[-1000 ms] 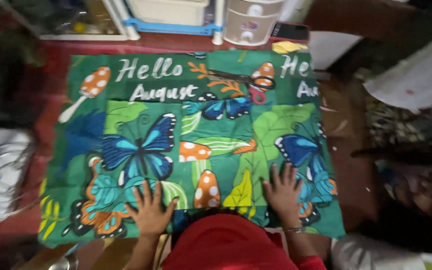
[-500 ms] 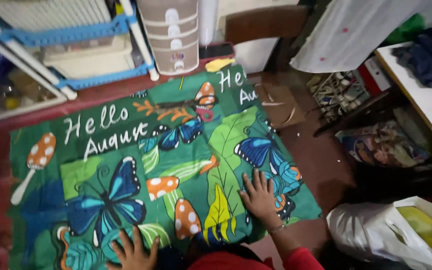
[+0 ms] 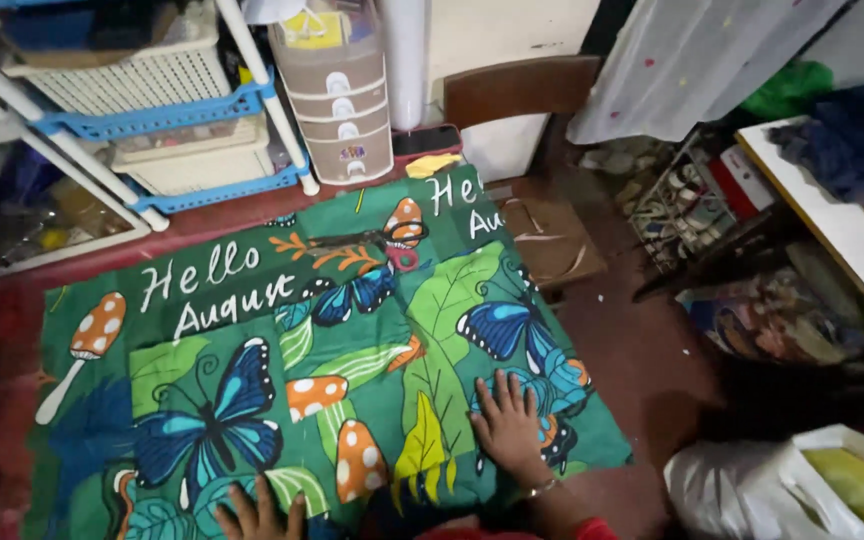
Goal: Smoothing out patterned fabric strips on a table, securing them with pins, and performing a brief sewing operation.
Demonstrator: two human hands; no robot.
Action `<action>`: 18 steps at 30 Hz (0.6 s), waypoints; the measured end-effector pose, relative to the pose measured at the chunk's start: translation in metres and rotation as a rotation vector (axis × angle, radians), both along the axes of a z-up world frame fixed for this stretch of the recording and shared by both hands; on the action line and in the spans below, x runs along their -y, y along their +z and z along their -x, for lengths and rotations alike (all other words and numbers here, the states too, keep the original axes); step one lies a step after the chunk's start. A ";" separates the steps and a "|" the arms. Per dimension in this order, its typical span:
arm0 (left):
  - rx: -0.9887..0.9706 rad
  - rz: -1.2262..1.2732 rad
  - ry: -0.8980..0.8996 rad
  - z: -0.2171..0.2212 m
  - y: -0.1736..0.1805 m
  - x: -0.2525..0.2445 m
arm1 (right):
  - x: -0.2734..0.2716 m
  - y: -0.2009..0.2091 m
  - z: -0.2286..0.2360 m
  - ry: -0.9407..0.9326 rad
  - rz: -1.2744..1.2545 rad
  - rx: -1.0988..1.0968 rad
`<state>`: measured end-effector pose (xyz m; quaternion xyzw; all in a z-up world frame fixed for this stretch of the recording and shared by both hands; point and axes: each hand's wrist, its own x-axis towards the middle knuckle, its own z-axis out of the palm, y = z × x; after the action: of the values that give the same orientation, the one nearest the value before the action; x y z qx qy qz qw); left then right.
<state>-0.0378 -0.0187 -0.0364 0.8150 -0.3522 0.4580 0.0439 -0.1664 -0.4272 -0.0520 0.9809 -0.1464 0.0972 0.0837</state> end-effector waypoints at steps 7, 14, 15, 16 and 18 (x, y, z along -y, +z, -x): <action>-0.108 0.050 0.181 0.064 0.000 0.119 | 0.066 -0.001 0.007 0.233 -0.436 -0.211; 0.069 0.142 0.272 0.119 0.030 0.259 | 0.230 -0.013 0.037 0.598 -0.629 -0.009; -0.051 0.119 0.357 0.127 0.021 0.263 | 0.255 -0.029 0.034 0.535 -0.644 -0.097; -0.170 0.092 0.432 0.133 0.011 0.260 | 0.273 -0.048 0.031 0.463 -0.663 -0.179; -0.146 0.084 0.416 0.135 0.015 0.261 | 0.293 -0.055 0.011 0.425 -0.619 -0.137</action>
<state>-0.1726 -0.2793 -0.0210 0.8985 -0.1530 0.4114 0.0077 -0.1771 -0.7204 -0.1075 0.9724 0.0437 -0.0024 -0.2290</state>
